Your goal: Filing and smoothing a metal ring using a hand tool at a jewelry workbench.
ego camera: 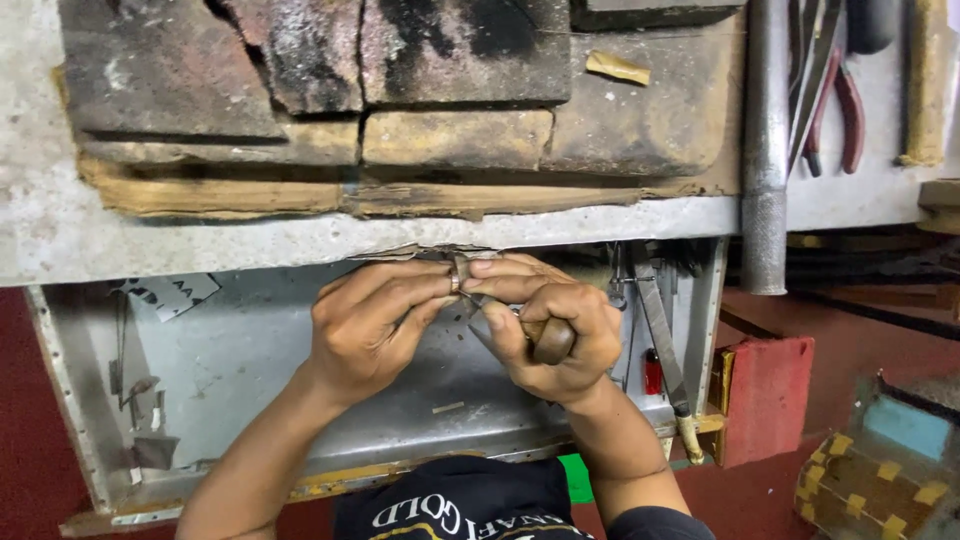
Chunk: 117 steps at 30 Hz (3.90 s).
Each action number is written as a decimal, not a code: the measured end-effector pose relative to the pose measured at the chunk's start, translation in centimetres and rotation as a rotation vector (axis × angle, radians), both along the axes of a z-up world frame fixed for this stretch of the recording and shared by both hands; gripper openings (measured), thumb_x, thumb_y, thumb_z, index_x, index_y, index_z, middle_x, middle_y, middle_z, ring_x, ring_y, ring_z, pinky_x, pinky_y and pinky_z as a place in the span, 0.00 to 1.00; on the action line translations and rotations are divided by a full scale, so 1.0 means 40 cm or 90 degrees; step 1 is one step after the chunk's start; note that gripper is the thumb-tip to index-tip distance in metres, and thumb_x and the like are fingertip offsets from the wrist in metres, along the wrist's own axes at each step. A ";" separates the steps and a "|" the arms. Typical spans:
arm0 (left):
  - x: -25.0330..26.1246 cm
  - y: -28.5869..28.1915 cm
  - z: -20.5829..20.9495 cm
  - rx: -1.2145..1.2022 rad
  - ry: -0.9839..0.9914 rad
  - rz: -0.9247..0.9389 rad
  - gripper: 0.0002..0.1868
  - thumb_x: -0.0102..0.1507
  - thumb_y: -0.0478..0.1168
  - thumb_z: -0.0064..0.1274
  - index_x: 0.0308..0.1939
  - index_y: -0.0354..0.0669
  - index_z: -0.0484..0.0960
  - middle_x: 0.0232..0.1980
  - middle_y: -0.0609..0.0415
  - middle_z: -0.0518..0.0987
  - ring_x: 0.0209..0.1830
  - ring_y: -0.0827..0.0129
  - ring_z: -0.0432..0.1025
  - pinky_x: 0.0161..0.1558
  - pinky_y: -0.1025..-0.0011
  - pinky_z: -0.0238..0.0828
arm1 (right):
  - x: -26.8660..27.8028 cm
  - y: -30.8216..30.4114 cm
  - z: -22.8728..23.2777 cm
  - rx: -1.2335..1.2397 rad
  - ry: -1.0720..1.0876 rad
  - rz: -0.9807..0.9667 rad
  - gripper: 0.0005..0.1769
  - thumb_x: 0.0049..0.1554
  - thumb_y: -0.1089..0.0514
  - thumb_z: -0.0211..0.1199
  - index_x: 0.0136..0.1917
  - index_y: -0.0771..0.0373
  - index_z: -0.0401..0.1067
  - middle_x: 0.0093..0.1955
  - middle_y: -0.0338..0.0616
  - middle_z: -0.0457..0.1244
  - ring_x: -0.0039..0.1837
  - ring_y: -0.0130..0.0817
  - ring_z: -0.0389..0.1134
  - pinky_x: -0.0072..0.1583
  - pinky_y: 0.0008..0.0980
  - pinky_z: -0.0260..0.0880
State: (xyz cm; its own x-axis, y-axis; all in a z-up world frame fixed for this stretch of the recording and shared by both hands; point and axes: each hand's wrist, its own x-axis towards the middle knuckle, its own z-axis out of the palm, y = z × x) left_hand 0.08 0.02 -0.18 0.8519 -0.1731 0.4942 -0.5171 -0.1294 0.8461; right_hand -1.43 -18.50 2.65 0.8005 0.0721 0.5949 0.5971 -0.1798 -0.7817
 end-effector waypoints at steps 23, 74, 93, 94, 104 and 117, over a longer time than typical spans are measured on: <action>0.005 0.000 -0.015 -0.049 0.011 -0.010 0.05 0.64 0.31 0.60 0.42 0.39 0.90 0.41 0.46 0.86 0.39 0.48 0.84 0.39 0.58 0.83 | -0.010 0.002 -0.015 -0.009 0.005 -0.005 0.14 0.61 0.70 0.63 0.41 0.64 0.58 0.41 0.62 0.73 0.47 0.67 0.78 0.49 0.58 0.79; 0.011 -0.003 -0.025 -0.012 -0.031 0.002 0.06 0.64 0.32 0.60 0.42 0.42 0.91 0.40 0.47 0.86 0.35 0.51 0.83 0.35 0.60 0.82 | -0.014 0.001 -0.024 0.017 0.001 -0.021 0.14 0.61 0.69 0.63 0.42 0.65 0.59 0.42 0.63 0.73 0.47 0.67 0.78 0.49 0.63 0.79; 0.002 -0.006 -0.025 -0.047 -0.020 0.009 0.05 0.65 0.32 0.59 0.41 0.41 0.90 0.41 0.48 0.87 0.38 0.49 0.84 0.37 0.58 0.83 | -0.021 0.007 -0.034 -0.022 -0.011 -0.032 0.15 0.61 0.68 0.64 0.43 0.65 0.56 0.42 0.64 0.72 0.47 0.66 0.78 0.53 0.59 0.78; 0.002 -0.006 -0.024 -0.046 -0.019 0.009 0.05 0.65 0.32 0.59 0.41 0.41 0.90 0.41 0.48 0.87 0.38 0.49 0.84 0.37 0.58 0.83 | -0.022 0.008 -0.033 -0.022 -0.010 -0.031 0.15 0.61 0.68 0.64 0.43 0.65 0.56 0.42 0.64 0.72 0.47 0.66 0.78 0.53 0.59 0.78; 0.011 -0.003 -0.003 0.011 -0.032 0.003 0.05 0.65 0.33 0.59 0.42 0.42 0.91 0.41 0.49 0.87 0.36 0.54 0.84 0.37 0.62 0.83 | -0.023 0.018 -0.027 -0.016 -0.008 -0.052 0.15 0.61 0.68 0.65 0.43 0.66 0.58 0.41 0.63 0.73 0.46 0.67 0.78 0.51 0.62 0.78; 0.005 -0.001 -0.027 0.031 -0.029 0.009 0.06 0.64 0.32 0.60 0.42 0.43 0.92 0.41 0.49 0.87 0.35 0.54 0.83 0.34 0.63 0.81 | -0.024 0.024 -0.017 -0.027 -0.006 -0.076 0.14 0.61 0.67 0.65 0.43 0.64 0.59 0.42 0.59 0.74 0.47 0.64 0.79 0.51 0.59 0.79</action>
